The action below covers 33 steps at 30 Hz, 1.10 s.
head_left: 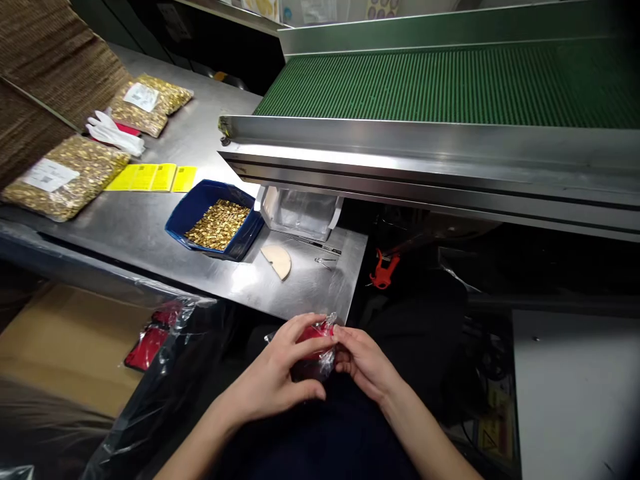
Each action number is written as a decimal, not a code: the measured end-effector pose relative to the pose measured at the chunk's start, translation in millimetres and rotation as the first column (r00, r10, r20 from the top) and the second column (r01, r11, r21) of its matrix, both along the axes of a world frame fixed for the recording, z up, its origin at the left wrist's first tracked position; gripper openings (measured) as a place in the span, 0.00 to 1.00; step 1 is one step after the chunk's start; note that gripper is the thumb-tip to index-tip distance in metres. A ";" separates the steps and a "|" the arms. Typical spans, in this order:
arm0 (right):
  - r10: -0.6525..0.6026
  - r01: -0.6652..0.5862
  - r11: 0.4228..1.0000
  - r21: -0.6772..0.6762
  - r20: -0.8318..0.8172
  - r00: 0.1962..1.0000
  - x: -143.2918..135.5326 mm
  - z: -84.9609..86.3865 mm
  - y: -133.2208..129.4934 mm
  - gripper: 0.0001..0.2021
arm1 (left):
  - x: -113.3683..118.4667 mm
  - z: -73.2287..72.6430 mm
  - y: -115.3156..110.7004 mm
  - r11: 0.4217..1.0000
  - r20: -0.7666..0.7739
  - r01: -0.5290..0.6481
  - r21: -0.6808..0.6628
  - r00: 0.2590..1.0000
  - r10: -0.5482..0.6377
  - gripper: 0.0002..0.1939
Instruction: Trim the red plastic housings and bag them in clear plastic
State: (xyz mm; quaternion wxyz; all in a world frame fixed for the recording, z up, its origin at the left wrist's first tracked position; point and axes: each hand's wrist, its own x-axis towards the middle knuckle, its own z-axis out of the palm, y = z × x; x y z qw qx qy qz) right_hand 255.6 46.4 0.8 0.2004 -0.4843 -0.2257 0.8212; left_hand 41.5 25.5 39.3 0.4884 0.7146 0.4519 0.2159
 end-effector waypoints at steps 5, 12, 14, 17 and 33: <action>0.197 -0.196 0.980 0.018 -0.067 0.978 9.8 11.1 0.8 0.27 | -8.6 -17.6 -8.2 0.933 0.237 -0.035 -0.358 0.963 0.127 0.36; 0.545 -0.634 0.629 0.450 0.326 0.772 30.3 51.4 11.3 0.07 | -0.3 -51.2 -22.7 0.744 0.394 -0.051 -0.666 0.823 0.409 0.62; 0.506 -0.668 0.596 0.445 0.439 0.743 33.3 58.6 10.6 0.02 | 3.1 -50.2 -19.4 0.752 0.324 -0.099 -0.652 0.860 0.394 0.63; 0.377 -0.589 0.669 0.454 0.476 0.795 36.9 56.6 5.2 0.05 | 6.0 -43.8 -12.7 0.753 0.323 -0.078 -0.653 0.871 0.371 0.63; 0.429 -0.779 0.270 0.566 0.653 0.624 56.7 84.9 8.4 0.08 | -13.1 -12.3 0.3 0.794 0.637 0.272 -0.543 0.750 0.179 0.25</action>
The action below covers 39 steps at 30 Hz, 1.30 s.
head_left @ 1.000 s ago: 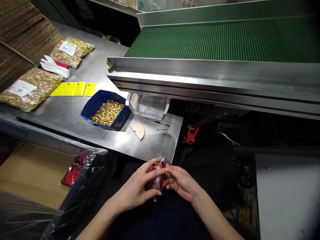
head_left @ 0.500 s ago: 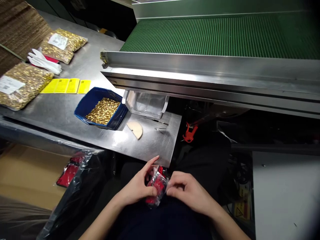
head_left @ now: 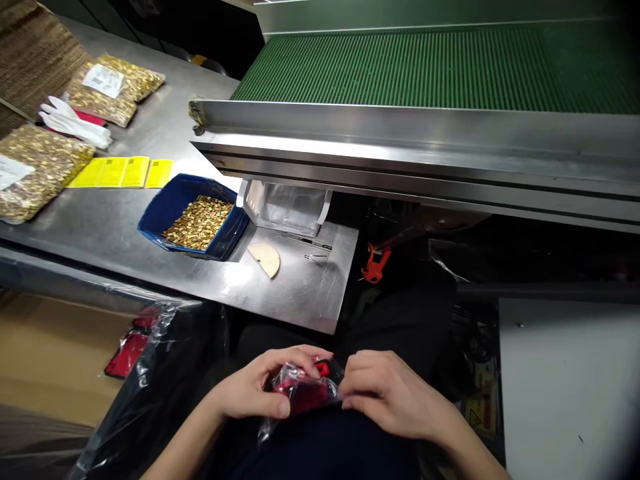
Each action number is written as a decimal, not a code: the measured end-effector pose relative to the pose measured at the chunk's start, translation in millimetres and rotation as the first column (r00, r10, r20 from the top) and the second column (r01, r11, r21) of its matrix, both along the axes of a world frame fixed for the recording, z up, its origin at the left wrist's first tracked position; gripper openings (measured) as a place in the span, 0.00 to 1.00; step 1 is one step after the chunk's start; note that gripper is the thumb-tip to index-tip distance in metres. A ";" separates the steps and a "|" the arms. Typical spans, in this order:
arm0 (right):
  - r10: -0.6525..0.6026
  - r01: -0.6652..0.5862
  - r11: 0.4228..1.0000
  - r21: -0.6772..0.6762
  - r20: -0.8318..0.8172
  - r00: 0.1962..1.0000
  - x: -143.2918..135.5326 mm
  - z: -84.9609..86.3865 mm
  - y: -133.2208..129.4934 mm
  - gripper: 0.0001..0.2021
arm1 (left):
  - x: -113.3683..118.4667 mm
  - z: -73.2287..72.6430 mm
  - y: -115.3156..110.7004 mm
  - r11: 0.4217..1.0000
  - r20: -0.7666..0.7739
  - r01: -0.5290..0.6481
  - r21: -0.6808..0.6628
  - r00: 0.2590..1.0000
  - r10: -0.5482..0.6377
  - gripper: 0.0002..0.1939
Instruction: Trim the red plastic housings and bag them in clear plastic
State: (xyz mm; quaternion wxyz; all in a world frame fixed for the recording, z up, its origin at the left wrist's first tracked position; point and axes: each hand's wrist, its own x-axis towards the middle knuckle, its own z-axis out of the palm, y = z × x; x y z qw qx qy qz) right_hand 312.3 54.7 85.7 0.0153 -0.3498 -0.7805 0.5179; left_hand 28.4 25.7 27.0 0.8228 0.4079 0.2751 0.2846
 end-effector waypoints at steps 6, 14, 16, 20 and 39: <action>0.167 -0.182 0.967 0.180 0.095 0.981 0.6 24.4 -5.5 0.10 | -8.5 26.9 6.2 0.971 -0.384 0.069 0.227 0.923 0.024 0.13; 0.121 -0.202 0.950 0.239 0.315 0.941 7.7 24.6 -12.1 0.09 | 0.8 55.7 -5.2 0.838 -0.659 0.251 0.485 0.735 0.162 0.10; 0.063 -0.139 0.971 0.196 0.350 0.935 8.3 22.6 -14.0 0.09 | 2.7 56.9 -6.2 0.795 -0.742 0.335 0.506 0.639 0.203 0.11; -0.053 0.057 0.998 -0.007 0.272 0.961 5.0 13.7 -18.8 0.06 | 5.4 55.0 -9.5 0.778 -0.772 0.418 0.469 0.621 0.132 0.12; -0.438 0.335 0.798 0.500 0.100 0.893 -5.1 13.1 -21.8 0.10 | 6.1 52.6 -22.8 0.619 -0.613 0.277 0.735 0.662 0.431 0.08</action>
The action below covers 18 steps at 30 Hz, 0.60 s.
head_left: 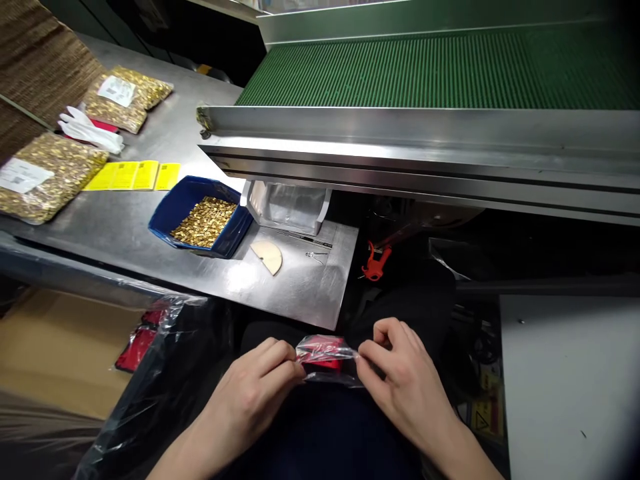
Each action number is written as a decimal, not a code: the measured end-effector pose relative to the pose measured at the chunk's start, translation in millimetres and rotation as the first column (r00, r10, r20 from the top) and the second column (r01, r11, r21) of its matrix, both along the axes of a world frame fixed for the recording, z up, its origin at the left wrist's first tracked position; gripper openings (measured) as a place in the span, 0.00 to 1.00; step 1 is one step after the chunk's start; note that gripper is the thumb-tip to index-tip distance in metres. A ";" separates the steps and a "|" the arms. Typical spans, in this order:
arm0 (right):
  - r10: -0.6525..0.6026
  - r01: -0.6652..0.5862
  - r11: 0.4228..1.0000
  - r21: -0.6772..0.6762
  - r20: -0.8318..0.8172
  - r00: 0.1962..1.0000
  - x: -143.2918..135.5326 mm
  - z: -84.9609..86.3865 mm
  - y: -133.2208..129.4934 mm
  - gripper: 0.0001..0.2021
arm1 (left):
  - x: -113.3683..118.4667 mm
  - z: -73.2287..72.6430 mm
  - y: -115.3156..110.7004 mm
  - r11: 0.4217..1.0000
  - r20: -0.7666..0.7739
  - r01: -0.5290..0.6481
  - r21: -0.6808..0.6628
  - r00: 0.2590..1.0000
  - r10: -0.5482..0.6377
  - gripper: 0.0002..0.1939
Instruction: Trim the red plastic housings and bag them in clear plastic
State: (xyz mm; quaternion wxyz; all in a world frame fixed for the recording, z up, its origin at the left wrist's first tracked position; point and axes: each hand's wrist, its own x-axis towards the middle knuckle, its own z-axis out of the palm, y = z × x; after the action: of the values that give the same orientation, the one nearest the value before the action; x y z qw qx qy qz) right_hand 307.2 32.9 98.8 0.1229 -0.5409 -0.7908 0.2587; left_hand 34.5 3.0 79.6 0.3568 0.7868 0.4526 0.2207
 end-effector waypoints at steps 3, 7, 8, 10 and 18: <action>-0.004 -0.004 0.998 -0.065 -0.122 0.992 -1.4 4.6 2.9 0.07 | -1.0 2.1 0.1 0.991 0.091 -0.120 -0.059 0.988 0.125 0.08; -0.107 -0.015 0.943 -0.333 -0.343 0.933 -1.7 15.9 10.9 0.10 | -0.3 5.2 0.5 0.910 0.330 -0.187 -0.369 0.889 0.317 0.07; -0.135 -0.033 0.924 -0.382 -0.406 0.904 -2.3 17.5 12.6 0.11 | 1.7 4.6 0.3 0.878 0.395 -0.180 -0.443 0.841 0.371 0.07; -0.181 -0.093 0.875 -0.475 -0.499 0.847 -5.0 16.3 13.4 0.12 | 8.7 1.6 -0.5 0.845 0.485 -0.190 -0.500 0.747 0.455 0.07; -0.620 -0.394 0.189 -0.900 -0.420 0.662 -32.5 -47.6 -19.3 0.31 | 52.0 5.0 9.7 0.823 0.688 -0.406 -0.398 0.461 0.560 0.05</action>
State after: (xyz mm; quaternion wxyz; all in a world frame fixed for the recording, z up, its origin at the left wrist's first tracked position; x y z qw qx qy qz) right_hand 274.7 13.7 51.2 0.0796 -0.3977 -0.2613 0.8759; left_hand 86.5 12.7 84.6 0.5072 0.4126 0.4730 0.5905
